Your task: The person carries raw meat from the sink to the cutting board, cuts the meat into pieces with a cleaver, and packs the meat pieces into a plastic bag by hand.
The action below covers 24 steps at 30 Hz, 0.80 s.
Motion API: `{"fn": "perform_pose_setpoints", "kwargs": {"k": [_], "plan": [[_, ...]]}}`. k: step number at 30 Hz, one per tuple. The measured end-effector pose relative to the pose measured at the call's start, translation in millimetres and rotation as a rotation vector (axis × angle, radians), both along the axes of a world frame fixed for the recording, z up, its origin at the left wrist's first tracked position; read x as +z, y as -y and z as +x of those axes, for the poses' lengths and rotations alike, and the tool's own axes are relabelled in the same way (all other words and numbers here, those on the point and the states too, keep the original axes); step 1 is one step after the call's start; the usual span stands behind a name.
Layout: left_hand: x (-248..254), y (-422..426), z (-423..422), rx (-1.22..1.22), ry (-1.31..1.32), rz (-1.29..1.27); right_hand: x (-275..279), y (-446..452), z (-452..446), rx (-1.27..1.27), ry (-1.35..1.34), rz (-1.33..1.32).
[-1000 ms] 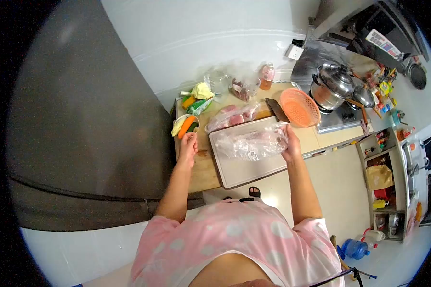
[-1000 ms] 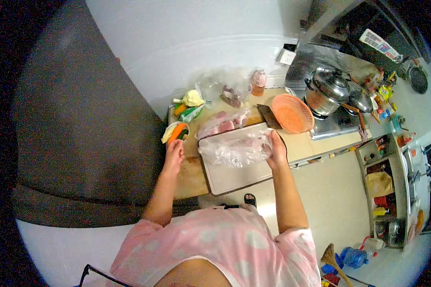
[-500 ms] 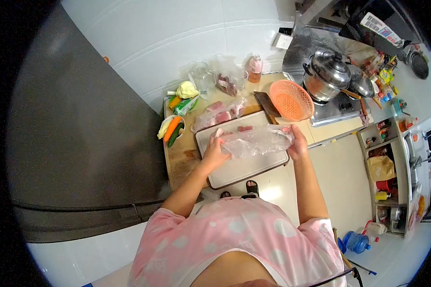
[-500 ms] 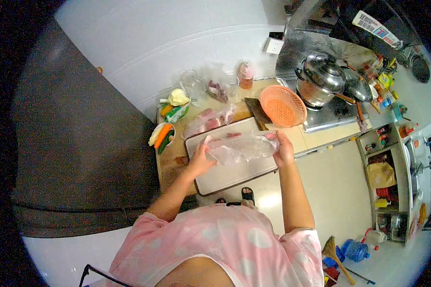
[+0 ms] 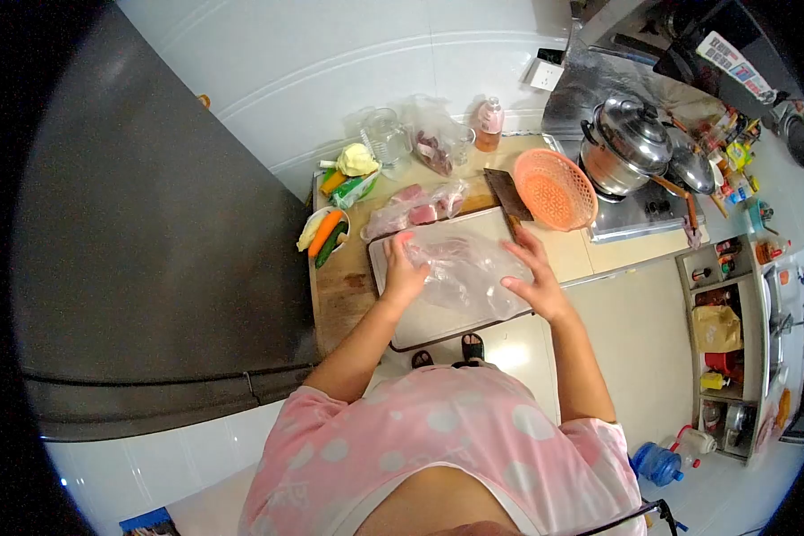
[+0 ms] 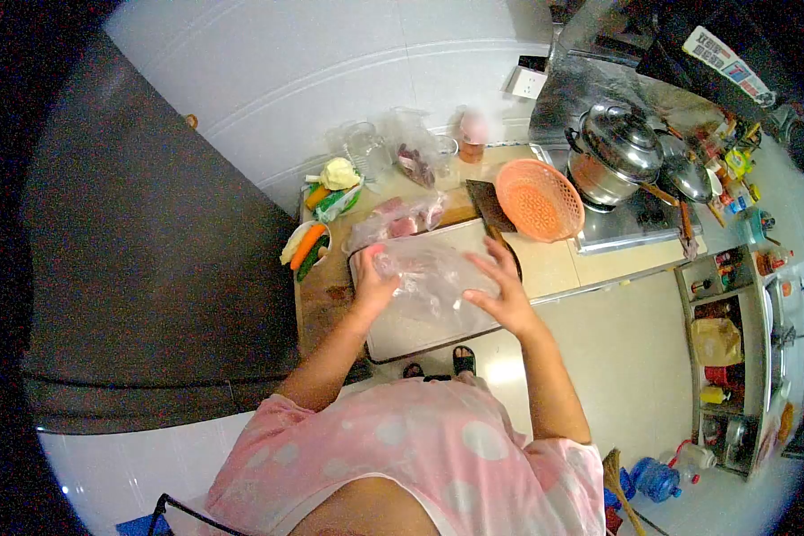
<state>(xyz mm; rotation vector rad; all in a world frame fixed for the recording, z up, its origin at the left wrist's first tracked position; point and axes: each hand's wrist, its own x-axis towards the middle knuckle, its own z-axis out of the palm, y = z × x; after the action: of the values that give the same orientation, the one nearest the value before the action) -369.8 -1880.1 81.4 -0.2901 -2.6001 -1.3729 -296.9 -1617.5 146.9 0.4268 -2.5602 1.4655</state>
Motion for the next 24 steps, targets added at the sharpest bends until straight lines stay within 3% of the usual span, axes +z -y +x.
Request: {"fn": "perform_pose_setpoints", "kwargs": {"k": [2, 5, 9, 12, 15, 16, 19, 22, 24], "plan": [[7, -3, 3, -0.043, -0.019, -0.025, 6, 12, -6, 0.152, -0.042, 0.100], [9, -3, 6, -0.107, -0.045, -0.020, 22, 47, -4, 0.111, -0.030, 0.567], [-9, 33, 7, -0.233, 0.029, -0.080, -50, 47, -25, -0.050, 0.525, 0.685], [-41, 75, 14, -0.327, 0.221, -0.203, -83, 14, -23, 0.091, 0.540, 0.636], [-59, 90, 31, -0.272, 0.323, -0.158, -101, -5, -41, 0.422, 0.555, 0.047], [-62, 93, 34, -0.231, 0.326, -0.117, -102, -5, -55, 0.255, 0.806, -0.336], [-65, 100, 41, -0.187, 0.296, -0.171, -122, 0, -92, 0.037, 0.383, 0.104], [-54, 100, 48, -0.138, 0.437, -0.044, -146, 30, -120, 0.075, -0.034, 0.475], [-56, 102, 49, -0.114, 0.450, -0.036, -157, 49, -128, 0.071, -0.022, 0.603]]}}
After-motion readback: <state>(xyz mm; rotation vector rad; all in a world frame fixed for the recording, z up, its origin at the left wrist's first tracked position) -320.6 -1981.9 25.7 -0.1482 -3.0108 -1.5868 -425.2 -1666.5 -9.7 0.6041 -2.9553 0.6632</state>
